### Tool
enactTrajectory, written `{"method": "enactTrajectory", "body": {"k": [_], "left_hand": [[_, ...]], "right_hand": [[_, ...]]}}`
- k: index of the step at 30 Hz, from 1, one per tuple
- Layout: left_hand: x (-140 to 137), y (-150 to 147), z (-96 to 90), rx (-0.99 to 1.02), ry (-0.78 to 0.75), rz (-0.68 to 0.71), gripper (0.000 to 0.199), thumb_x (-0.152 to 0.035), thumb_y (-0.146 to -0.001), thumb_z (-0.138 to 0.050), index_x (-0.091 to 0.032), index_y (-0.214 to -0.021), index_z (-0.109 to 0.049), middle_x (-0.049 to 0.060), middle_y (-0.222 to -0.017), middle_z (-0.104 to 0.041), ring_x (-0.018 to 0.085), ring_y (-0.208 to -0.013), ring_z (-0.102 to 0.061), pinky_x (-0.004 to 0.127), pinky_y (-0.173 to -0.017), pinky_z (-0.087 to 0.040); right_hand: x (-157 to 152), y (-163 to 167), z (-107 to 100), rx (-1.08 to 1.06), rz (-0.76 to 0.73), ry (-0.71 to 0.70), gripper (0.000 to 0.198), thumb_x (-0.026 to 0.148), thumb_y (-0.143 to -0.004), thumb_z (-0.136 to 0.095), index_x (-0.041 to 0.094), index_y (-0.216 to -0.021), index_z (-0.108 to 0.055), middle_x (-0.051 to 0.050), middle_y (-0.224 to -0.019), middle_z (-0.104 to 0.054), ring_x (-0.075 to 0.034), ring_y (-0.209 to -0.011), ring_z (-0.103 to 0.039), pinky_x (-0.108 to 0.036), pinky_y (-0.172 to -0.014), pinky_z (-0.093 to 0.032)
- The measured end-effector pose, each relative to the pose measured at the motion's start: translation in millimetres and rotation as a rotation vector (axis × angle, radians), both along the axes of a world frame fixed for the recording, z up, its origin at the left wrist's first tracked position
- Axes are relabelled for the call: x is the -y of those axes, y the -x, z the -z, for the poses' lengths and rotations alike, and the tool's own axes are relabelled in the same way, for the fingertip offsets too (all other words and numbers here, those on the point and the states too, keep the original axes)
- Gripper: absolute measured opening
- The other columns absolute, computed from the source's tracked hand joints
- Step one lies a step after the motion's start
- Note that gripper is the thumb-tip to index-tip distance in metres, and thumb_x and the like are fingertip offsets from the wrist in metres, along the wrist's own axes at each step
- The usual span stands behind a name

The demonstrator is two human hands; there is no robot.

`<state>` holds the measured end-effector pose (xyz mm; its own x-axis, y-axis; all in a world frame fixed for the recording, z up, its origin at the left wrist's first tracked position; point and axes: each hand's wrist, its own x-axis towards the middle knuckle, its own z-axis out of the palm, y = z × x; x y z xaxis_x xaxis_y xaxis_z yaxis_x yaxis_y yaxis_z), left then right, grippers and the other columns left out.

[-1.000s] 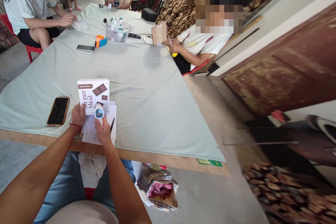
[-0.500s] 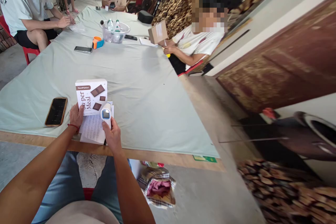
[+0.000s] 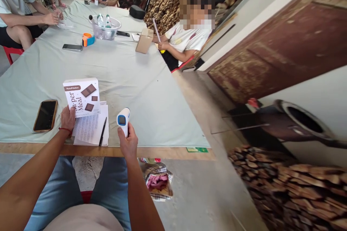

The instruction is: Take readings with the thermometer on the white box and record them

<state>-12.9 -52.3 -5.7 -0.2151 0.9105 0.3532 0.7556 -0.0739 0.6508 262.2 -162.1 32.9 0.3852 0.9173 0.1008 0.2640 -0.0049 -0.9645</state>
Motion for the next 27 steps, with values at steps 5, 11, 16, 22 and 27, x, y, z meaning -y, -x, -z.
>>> {"method": "enactTrajectory", "body": {"k": [5, 11, 16, 22, 27], "left_hand": [[0, 0, -1.5, 0.029, -0.009, 0.011, 0.040, -0.048, -0.096, -0.036, -0.018, -0.103, -0.062, 0.013, -0.094, -0.066, 0.031, -0.095, -0.061, 0.042, -0.085, -0.043], [4, -3, -4.9, 0.036, 0.028, 0.001, 0.040, -0.051, -0.088, -0.052, -0.018, -0.108, -0.062, 0.010, -0.094, -0.067, 0.029, -0.096, -0.060, 0.043, -0.089, -0.045], [9, -6, -5.8, 0.057, 0.025, -0.006, 0.044, -0.049, -0.081, -0.062, -0.017, -0.111, -0.061, 0.010, -0.099, -0.066, 0.029, -0.099, -0.061, 0.044, -0.092, -0.046], [16, -8, -6.1, 0.051, -0.001, 0.082, 0.050, -0.038, -0.073, -0.070, -0.017, -0.116, -0.056, 0.011, -0.108, -0.064, 0.032, -0.108, -0.059, 0.047, -0.095, -0.046], [22, -8, -6.3, 0.020, -0.019, 0.133, 0.050, -0.034, -0.070, -0.071, -0.018, -0.115, -0.054, 0.010, -0.110, -0.063, 0.031, -0.111, -0.058, 0.048, -0.100, -0.045]], "right_hand": [[-10, -2, 15, 0.166, -0.012, 0.031, 0.054, 0.054, -0.087, -0.052, 0.016, -0.125, -0.059, -0.011, -0.109, -0.069, -0.024, -0.095, -0.063, -0.034, -0.079, -0.049], [-38, -7, 33, 0.765, -0.069, 0.272, 0.048, 0.033, -0.088, -0.055, 0.012, -0.130, -0.055, -0.016, -0.110, -0.066, -0.027, -0.099, -0.061, -0.036, -0.085, -0.045], [-49, -11, 37, 0.969, -0.071, 0.297, 0.045, 0.033, -0.086, -0.061, 0.011, -0.126, -0.057, -0.019, -0.110, -0.063, -0.030, -0.102, -0.059, -0.040, -0.085, -0.044], [-44, 13, 42, 0.756, -0.095, 0.008, 0.030, 0.036, -0.089, -0.054, 0.016, -0.110, -0.060, -0.012, -0.099, -0.065, -0.024, -0.089, -0.060, -0.037, -0.080, -0.047], [-45, 49, 50, 0.661, -0.260, 0.112, 0.020, 0.029, -0.083, -0.060, 0.019, -0.099, -0.062, -0.007, -0.079, -0.066, -0.023, -0.073, -0.061, -0.033, -0.067, -0.045]]}}
